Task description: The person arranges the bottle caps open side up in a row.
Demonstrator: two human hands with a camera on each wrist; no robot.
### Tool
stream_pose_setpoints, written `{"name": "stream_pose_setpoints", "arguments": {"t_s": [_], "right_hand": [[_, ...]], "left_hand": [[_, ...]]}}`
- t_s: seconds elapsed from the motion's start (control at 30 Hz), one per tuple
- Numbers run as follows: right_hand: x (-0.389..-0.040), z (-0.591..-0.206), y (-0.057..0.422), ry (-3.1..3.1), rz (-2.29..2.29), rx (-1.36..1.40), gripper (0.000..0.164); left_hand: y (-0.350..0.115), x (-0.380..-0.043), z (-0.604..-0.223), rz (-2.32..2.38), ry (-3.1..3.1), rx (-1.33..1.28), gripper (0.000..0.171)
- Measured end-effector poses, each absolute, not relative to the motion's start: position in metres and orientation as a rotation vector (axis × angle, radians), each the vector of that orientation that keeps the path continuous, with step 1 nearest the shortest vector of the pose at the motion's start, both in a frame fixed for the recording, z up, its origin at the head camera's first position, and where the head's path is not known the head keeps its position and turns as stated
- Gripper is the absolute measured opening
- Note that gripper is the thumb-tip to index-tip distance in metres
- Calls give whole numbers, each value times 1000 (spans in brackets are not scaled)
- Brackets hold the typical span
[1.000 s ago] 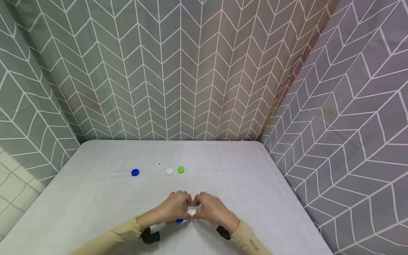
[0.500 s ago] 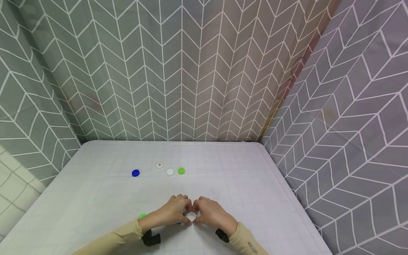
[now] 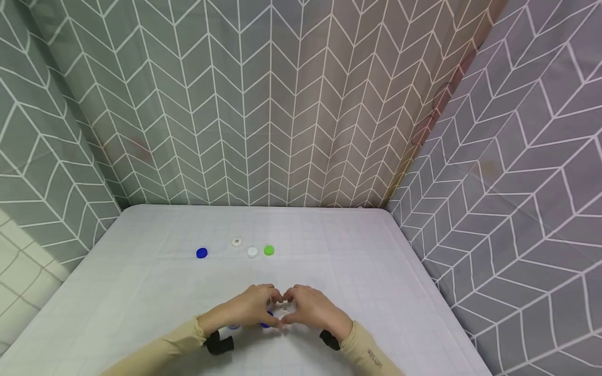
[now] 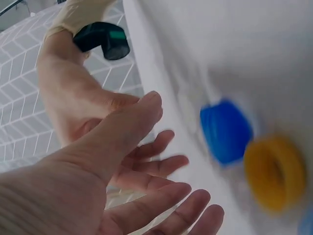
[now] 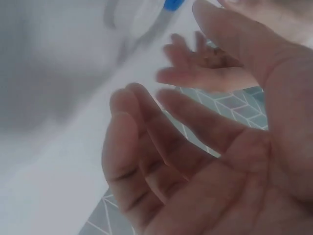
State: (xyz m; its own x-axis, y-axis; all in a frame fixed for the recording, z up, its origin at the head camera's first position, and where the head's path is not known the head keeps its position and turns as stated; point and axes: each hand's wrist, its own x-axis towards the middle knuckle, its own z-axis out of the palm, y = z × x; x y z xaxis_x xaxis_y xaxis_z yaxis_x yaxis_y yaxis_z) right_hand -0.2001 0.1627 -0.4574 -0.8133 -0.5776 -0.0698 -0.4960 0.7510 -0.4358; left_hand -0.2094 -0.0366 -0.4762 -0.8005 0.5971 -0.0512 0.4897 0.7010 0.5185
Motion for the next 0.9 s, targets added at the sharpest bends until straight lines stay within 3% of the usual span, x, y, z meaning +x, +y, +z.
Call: {"name": "stream_pose_setpoints", "arguments": {"t_s": [0.13, 0.27, 0.9], "right_hand": [[-211, -452, 156, 2796, -624, -844, 62], [-225, -450, 146, 2843, -709, -851, 64], [-284, -448, 82, 2889, -855, -827, 49]], "left_hand": [[-51, -217, -464, 726, 2748, 760, 68], [-70, -227, -453, 800, 2795, 654, 70], [-117, -284, -460, 932, 2882, 400, 47]]}}
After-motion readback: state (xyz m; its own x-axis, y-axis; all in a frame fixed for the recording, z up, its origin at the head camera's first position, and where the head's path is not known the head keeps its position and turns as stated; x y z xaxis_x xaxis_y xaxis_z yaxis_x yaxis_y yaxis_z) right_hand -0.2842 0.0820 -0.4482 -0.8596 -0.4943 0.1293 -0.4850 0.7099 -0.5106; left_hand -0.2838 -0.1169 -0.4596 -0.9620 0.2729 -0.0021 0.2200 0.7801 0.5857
